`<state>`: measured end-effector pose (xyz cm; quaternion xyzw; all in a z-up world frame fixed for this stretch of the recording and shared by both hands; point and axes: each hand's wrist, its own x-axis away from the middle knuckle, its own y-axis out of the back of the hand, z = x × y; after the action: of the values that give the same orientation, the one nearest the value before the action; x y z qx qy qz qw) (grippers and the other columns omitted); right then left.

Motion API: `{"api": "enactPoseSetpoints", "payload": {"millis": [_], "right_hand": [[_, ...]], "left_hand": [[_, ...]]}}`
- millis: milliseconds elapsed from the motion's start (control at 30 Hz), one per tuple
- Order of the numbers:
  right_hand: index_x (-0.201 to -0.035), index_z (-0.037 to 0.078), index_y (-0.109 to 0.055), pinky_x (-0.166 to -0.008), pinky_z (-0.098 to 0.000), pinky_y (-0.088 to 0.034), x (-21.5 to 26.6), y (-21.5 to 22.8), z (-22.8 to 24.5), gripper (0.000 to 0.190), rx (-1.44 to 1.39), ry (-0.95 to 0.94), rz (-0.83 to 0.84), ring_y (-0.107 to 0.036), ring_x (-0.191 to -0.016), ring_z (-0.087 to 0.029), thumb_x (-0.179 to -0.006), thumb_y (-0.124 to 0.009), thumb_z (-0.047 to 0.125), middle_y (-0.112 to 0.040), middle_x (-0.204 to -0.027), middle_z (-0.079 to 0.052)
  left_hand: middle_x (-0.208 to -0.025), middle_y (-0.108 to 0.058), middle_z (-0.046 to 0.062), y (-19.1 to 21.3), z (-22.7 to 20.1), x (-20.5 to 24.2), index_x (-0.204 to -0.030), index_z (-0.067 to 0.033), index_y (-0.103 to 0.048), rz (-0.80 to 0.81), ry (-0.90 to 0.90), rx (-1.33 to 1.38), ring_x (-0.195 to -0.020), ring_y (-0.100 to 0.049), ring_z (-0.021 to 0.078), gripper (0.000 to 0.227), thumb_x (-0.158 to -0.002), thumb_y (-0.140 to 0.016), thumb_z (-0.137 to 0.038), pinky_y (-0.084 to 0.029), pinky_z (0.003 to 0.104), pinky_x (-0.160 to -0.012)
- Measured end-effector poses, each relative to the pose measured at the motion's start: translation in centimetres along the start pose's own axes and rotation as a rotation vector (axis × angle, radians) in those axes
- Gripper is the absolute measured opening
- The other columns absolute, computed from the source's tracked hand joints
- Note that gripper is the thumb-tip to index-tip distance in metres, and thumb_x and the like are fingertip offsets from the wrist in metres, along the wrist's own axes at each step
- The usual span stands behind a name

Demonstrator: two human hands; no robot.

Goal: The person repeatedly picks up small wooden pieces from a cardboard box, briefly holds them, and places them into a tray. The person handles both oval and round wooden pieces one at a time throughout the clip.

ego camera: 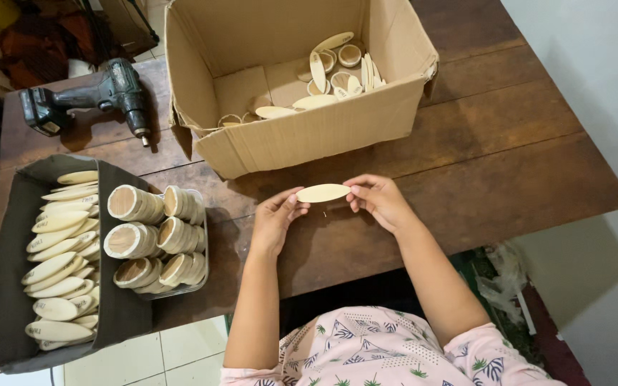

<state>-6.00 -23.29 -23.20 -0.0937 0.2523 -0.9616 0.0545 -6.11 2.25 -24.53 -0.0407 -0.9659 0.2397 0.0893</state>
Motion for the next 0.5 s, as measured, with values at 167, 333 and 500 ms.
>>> {"api": "enactPoseSetpoints", "payload": {"millis": [167, 333, 500], "right_hand": [[-0.113, -0.009, -0.068, -0.061, -0.0353, -0.064, 0.23, 0.73, -0.41, 0.021, 0.017, 0.026, -0.014, -0.075, -0.065, -0.026, -0.092, -0.068, -0.004, -0.073, -0.082, -0.024], [-0.111, -0.008, -0.068, -0.06, -0.0347, -0.064, 0.09, 0.52, -0.68, 0.02, 0.03, -0.002, -0.017, -0.075, -0.065, -0.026, -0.092, -0.068, -0.004, -0.073, -0.082, -0.024], [-0.11, -0.007, -0.067, -0.063, -0.035, -0.065, 0.25, 0.18, -0.45, 0.018, 0.046, -0.008, -0.016, -0.076, -0.069, -0.025, -0.093, -0.068, -0.003, -0.074, -0.084, -0.023]], "left_hand": [[-0.099, -0.073, 0.022, -0.61, -0.24, 0.23, -0.124, 0.0124, -0.067, -0.008, -0.006, 0.029, -0.088, -0.076, 0.0281, 0.031, -0.098, -0.067, -0.006, -0.066, 0.037, -0.085], [-0.096, -0.073, 0.022, -0.27, 0.06, 0.08, -0.12, 0.0112, -0.069, -0.038, -0.023, 0.038, -0.086, -0.077, 0.0289, 0.029, -0.096, -0.07, -0.007, -0.066, 0.037, -0.083], [-0.094, -0.073, 0.022, -0.45, -0.07, 0.34, -0.115, 0.0105, -0.072, -0.04, -0.067, 0.005, -0.087, -0.077, 0.0288, 0.026, -0.094, -0.072, -0.004, -0.066, 0.037, -0.084]]}}
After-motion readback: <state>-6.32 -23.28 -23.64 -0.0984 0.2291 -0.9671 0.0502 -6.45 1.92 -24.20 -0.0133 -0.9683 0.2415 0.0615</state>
